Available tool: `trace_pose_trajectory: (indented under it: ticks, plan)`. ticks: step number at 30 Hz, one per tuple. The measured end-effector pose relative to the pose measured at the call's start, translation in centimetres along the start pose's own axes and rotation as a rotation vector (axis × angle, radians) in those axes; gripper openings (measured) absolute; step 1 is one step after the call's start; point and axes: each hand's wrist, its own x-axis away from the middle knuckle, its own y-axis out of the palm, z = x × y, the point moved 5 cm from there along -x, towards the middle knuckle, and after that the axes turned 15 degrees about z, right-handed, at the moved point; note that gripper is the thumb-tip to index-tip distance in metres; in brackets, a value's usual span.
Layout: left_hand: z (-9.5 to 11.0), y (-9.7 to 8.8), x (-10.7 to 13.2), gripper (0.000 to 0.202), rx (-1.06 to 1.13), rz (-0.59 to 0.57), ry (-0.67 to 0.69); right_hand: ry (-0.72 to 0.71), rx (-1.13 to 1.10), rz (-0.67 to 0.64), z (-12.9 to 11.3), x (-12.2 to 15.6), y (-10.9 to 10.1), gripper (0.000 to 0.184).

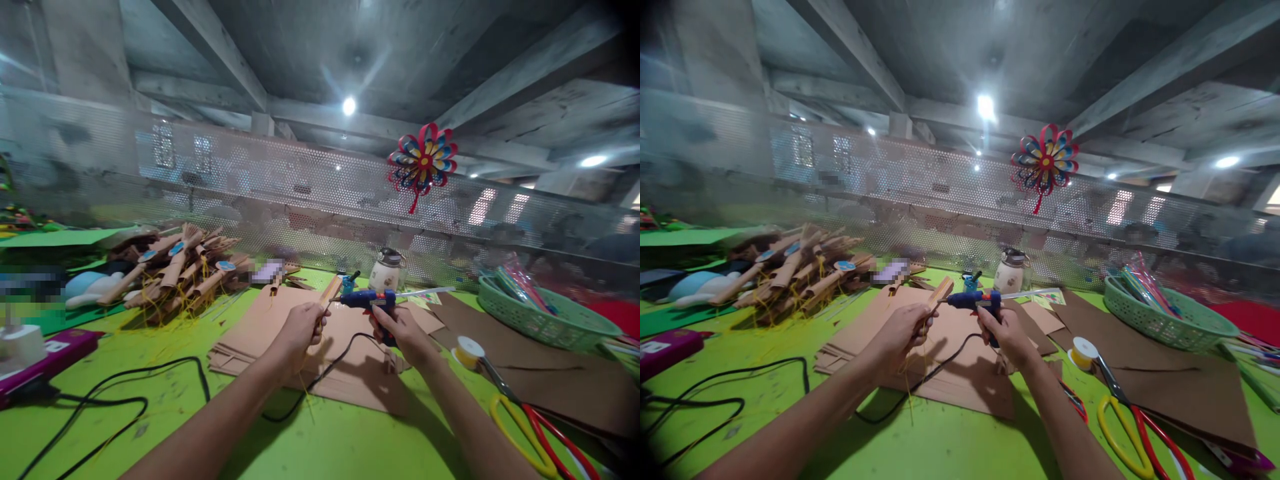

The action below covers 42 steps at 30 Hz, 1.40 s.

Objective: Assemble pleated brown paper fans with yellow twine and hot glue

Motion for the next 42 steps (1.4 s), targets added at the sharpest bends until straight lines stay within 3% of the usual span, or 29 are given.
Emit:
trace_pose_trajectory:
  ticks: [4,8,11,16,21,25,29,33,37,39,42]
  plan:
    - [0.1,0.0,-0.1,0.015,0.03,-0.004,0.007,-0.03,-0.018,0.129,1.0,-1.1,-1.6,0.04]
    - [0.4,0.0,-0.1,0.018,0.01,0.013,0.048,-0.056,0.149,0.257,2.7,-1.8,-2.6,0.046]
    - [0.5,-0.3,-0.3,0.02,0.009,0.054,0.094,-0.066,0.332,0.357,3.7,-2.0,-2.6,0.048]
    - [0.4,-0.8,-1.0,0.022,0.042,0.104,0.102,-0.17,0.5,0.459,4.1,-3.8,-1.7,0.035]
    - [0.8,-1.0,-1.1,0.022,0.054,0.108,0.087,-0.278,0.701,0.334,4.1,-5.9,0.1,0.015]
    - [1.2,-1.1,-1.1,0.022,0.06,0.095,0.094,-0.335,0.78,0.189,4.8,-5.3,1.2,0.026]
    - [1.1,-0.8,-0.7,0.022,0.044,0.046,0.092,-0.355,0.767,0.145,4.2,-4.0,1.0,0.032]
    - [0.7,0.1,0.3,0.021,-0.05,-0.083,0.052,-0.337,0.634,0.144,0.5,-2.5,-0.3,0.033]
    - [-0.1,1.1,1.3,0.019,-0.164,-0.244,-0.015,-0.233,0.172,-0.107,-3.6,-0.8,-0.5,0.057]
    - [-0.3,1.4,1.8,0.019,-0.189,-0.312,-0.043,-0.156,0.1,-0.185,-4.2,-0.2,-0.5,0.061]
    - [-0.4,1.8,2.4,0.022,-0.216,-0.354,-0.072,-0.093,0.099,-0.209,-3.5,0.1,-0.5,0.05]
